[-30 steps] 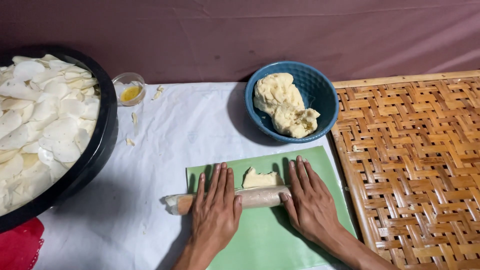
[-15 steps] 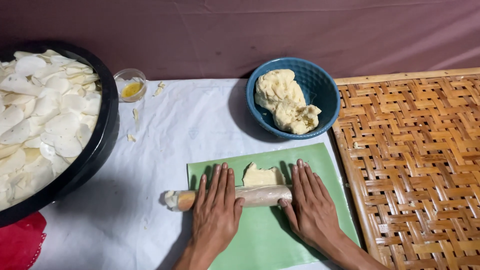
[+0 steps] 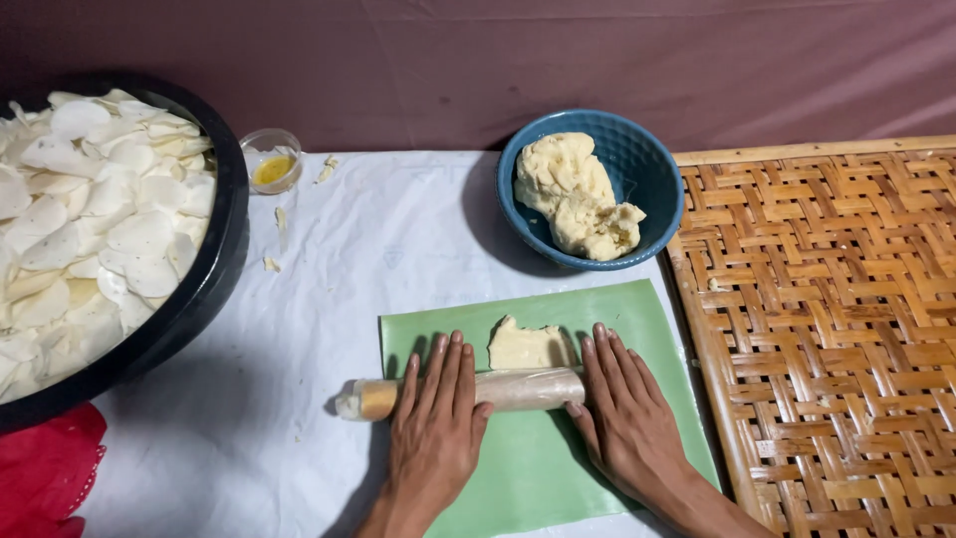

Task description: Rolling out dough on a plastic mat using a rolling pin.

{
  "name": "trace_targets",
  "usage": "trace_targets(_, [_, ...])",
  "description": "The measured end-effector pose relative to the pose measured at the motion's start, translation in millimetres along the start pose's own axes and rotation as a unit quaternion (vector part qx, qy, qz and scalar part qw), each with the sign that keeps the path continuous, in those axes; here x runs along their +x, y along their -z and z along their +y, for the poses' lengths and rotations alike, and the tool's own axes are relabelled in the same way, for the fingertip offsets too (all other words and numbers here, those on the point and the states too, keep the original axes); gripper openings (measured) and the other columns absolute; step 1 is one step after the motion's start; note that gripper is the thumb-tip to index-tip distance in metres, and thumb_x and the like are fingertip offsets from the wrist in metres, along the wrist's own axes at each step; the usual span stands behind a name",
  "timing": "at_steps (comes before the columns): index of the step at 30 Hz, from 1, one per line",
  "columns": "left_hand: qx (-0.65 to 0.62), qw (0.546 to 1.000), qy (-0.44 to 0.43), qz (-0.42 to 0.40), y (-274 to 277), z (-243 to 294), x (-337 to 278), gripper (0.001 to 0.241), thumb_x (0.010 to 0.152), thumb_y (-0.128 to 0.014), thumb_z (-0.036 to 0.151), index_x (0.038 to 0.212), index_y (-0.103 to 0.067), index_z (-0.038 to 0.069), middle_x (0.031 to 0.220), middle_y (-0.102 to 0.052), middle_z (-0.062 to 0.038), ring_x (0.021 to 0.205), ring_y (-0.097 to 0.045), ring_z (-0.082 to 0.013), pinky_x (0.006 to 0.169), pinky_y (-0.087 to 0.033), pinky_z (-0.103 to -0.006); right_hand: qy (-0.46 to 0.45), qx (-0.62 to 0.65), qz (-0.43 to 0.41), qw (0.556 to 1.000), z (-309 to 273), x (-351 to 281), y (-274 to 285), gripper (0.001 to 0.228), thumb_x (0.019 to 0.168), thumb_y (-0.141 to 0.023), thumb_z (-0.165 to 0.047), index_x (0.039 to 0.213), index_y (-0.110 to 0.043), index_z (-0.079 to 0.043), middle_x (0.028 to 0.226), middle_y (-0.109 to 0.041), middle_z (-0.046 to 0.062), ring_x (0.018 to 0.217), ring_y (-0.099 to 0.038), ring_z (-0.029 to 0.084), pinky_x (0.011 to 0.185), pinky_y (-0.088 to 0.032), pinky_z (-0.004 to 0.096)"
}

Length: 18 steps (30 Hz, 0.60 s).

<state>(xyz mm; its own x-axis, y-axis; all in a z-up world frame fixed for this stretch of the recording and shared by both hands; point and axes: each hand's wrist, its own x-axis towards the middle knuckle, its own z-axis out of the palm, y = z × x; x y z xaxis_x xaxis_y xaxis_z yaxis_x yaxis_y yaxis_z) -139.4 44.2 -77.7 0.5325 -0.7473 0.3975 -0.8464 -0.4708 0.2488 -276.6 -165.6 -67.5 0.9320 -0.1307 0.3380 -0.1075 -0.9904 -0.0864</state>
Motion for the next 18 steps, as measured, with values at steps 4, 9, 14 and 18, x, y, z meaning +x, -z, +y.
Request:
trace_targets(4, [0.021,1.0,-0.008,-0.014,-2,3,-13,0.067,0.101,-0.049,0.035,0.15,-0.038,-0.009,0.162,-0.035,-0.026,0.152,-0.031,-0.0372,0.125,-0.018,-0.0533,0.007,0.007,-0.019,1.0,1,0,8,0.07,0.101,-0.042,-0.04,0.154,-0.035,0.005,0.164,-0.033,0.024,0.155,-0.029,0.034,0.125,-0.022,0.045])
trace_targets(9, [-0.024,0.998,-0.003,-0.064,7,-15,32,0.055,0.104,-0.039,0.032,0.139,-0.051,-0.009,0.162,-0.033,-0.027,0.154,-0.021,-0.0389,0.123,-0.008,-0.0612,-0.087,0.081,-0.047,0.992,13,60,15,0.053,0.103,-0.046,-0.034,0.135,-0.056,0.006,0.142,-0.053,0.037,0.125,-0.057,0.048,0.084,-0.059,0.052])
trace_targets(14, [-0.035,0.997,0.005,-0.07,7,-26,64,0.058,0.101,-0.047,0.032,0.145,-0.047,-0.007,0.163,-0.025,-0.032,0.155,-0.016,-0.0446,0.12,-0.006,-0.0659,-0.156,0.036,-0.086,0.983,40,78,-25,0.05,0.099,-0.047,-0.049,0.129,-0.061,-0.013,0.115,-0.056,0.013,0.102,-0.055,0.031,0.082,-0.051,0.043])
trace_targets(18, [-0.005,0.996,0.055,-0.069,-10,-34,68,0.068,0.102,-0.047,0.044,0.149,-0.044,-0.005,0.162,-0.028,-0.032,0.155,-0.02,-0.0444,0.12,-0.011,-0.0683,-0.135,-0.017,-0.104,0.985,26,64,-16,0.065,0.1,-0.04,-0.052,0.151,-0.046,-0.013,0.145,-0.047,0.02,0.135,-0.045,0.037,0.106,-0.042,0.045])
